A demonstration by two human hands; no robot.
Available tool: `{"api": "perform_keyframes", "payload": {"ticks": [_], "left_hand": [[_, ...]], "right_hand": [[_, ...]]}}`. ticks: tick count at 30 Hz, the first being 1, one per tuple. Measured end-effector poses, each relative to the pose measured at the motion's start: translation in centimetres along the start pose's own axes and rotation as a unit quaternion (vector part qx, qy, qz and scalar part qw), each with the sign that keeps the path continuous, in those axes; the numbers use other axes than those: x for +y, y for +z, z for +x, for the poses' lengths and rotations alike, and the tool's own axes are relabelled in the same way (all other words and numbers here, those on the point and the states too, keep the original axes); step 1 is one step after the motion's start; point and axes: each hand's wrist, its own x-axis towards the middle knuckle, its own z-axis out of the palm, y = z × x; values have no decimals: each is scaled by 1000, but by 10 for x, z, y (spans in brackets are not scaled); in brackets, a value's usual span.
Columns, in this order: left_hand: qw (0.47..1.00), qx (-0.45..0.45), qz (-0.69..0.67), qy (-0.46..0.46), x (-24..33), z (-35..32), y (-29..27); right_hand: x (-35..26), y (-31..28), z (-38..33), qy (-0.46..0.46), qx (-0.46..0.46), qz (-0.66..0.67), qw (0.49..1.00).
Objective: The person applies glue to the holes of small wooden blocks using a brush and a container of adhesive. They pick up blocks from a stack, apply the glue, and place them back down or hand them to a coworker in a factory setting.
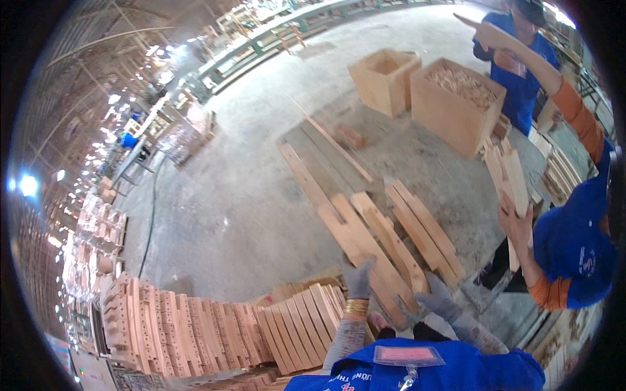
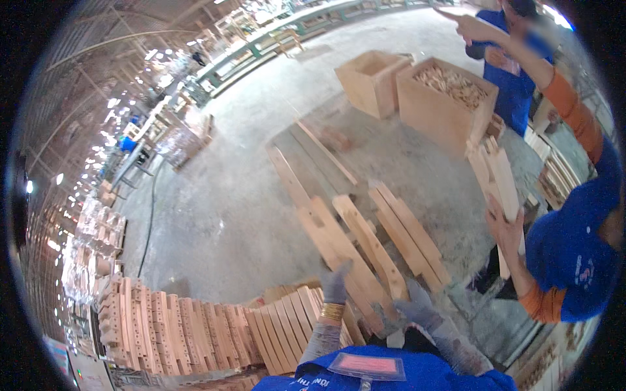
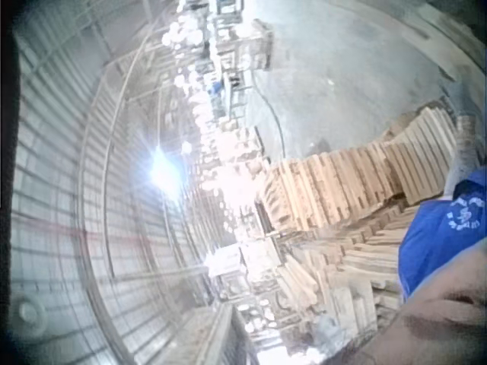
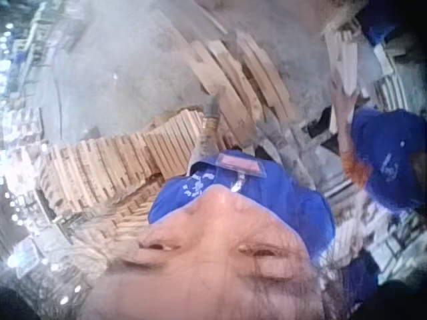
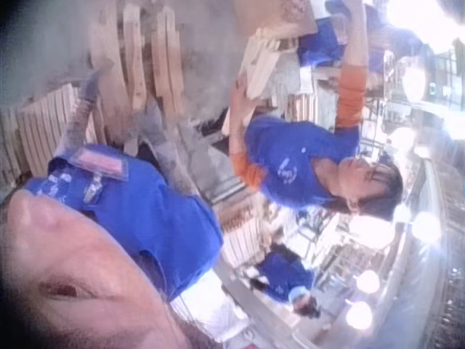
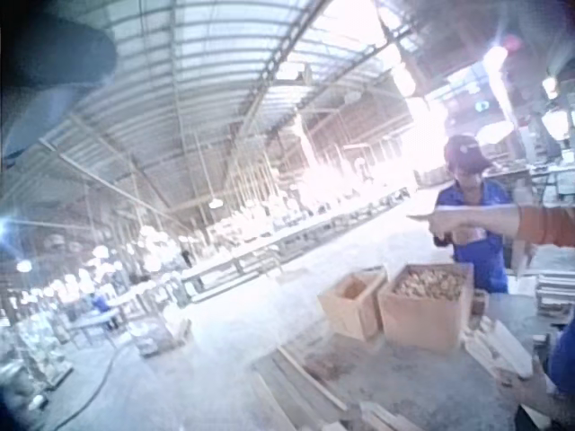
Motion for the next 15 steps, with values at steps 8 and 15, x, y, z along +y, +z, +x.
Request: {"api": "perform_keyframes", "payload": {"ticks": [8,15], "left_hand": [[883,62,457,92,-53,-22,9],[917,15,378,122,-58,-39,4]], "right_hand": [[59,-28,48,-119,174,-262,942],[53,-42,91,-35,158,-260,952]]}}
